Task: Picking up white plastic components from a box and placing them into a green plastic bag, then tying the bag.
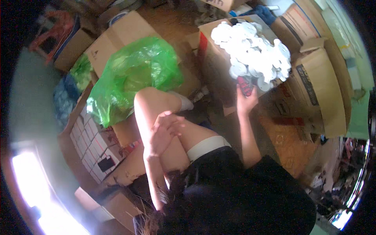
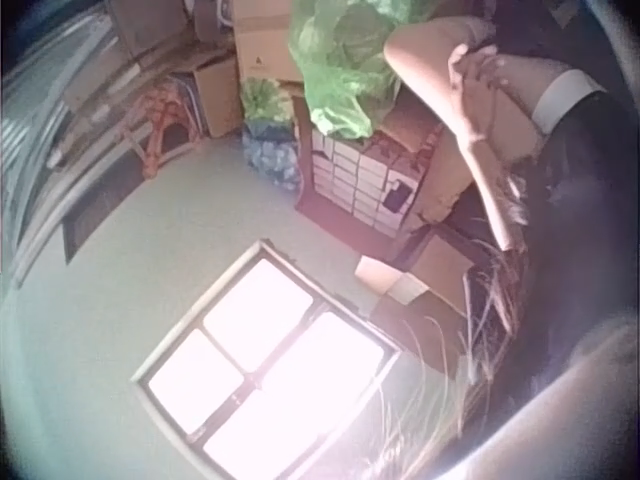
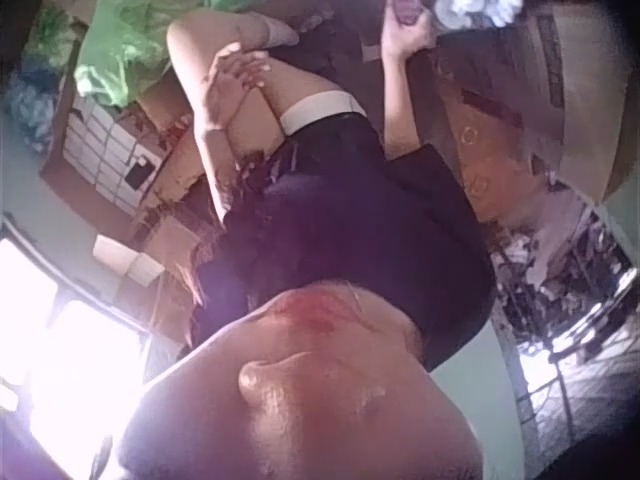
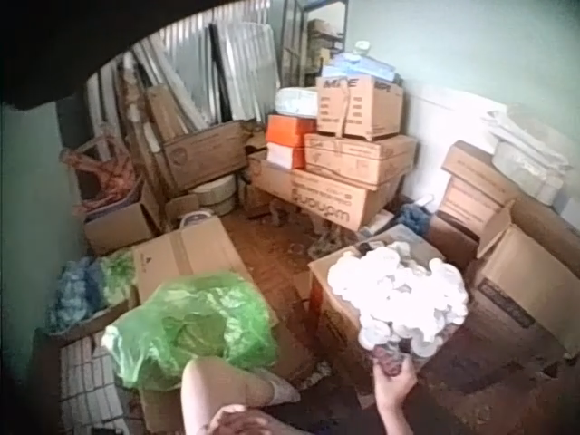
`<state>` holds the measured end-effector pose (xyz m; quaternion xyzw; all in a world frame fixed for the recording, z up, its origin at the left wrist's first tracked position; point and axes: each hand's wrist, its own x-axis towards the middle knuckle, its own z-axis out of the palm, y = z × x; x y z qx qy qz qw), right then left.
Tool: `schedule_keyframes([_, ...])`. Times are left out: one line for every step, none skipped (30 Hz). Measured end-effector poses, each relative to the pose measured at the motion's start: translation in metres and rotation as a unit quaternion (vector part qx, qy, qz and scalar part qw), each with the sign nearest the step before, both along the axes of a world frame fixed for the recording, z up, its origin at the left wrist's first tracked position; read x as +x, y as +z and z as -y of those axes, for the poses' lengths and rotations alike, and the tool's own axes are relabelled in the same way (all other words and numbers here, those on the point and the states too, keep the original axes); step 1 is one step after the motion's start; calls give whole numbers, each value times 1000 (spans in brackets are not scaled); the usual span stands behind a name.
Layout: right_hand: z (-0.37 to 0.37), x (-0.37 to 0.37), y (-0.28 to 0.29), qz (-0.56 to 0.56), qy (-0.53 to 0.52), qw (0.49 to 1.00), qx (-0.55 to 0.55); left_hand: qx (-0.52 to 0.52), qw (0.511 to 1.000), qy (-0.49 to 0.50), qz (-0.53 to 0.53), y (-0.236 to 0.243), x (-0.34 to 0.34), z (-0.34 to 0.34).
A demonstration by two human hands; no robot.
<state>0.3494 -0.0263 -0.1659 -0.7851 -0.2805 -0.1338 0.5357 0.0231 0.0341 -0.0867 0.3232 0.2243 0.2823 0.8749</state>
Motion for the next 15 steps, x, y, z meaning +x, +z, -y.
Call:
schedule_keyframes([1,-1,2,-10,3,1000,3,1,1000,-6,9,-1,-1,-1])
schedule_keyframes([2,-3,7,-3,-3,1000,-23,0,1000,-14,20,-2,-2,0])
schedule_keyframes([2,-8,11,-21,21,1000,7,-1,1000,-5,17,-4,-5,0])
schedule_keyframes([2,-11,12,-15,16,1000,7,-1,1000,-9,28,-6,-5,1])
schedule_keyframes([2,-13,13,-8,10,1000,7,-2,999,-13,40,-6,-6,2])
schedule_keyframes([3,-14,14,-9,13,1000,5,-1,999,-9,34,-6,-7,3])
schedule_keyframes([4,-16,17,38,-15,999,5,-3,999,-7,33,-6,-7,4])
schedule_keyframes([3,-17,19,88,-46,995,5,-4,999,-6,34,-8,-6,3])
schedule_keyframes([4,-21,22,89,-47,995,3,-5,999,-6,35,-10,-6,2])
schedule_keyframes([6,-26,27,73,34,997,-10,-4,999,-8,35,-10,-4,0])
schedule_keyframes([8,-29,30,56,114,992,-24,0,999,-12,37,-9,-3,-1])
schedule_keyframes([9,-27,24,97,144,980,-101,3,999,-16,39,-9,-2,-1])
schedule_keyframes([6,-35,32,102,197,965,-138,3,999,-16,39,-9,-3,-2])
schedule_keyframes([1,-39,31,102,198,965,-138,6,999,-14,32,-8,-5,-2])
schedule_keyframes([-5,-41,30,77,236,949,-193,9,1000,-13,25,-7,-6,-2])
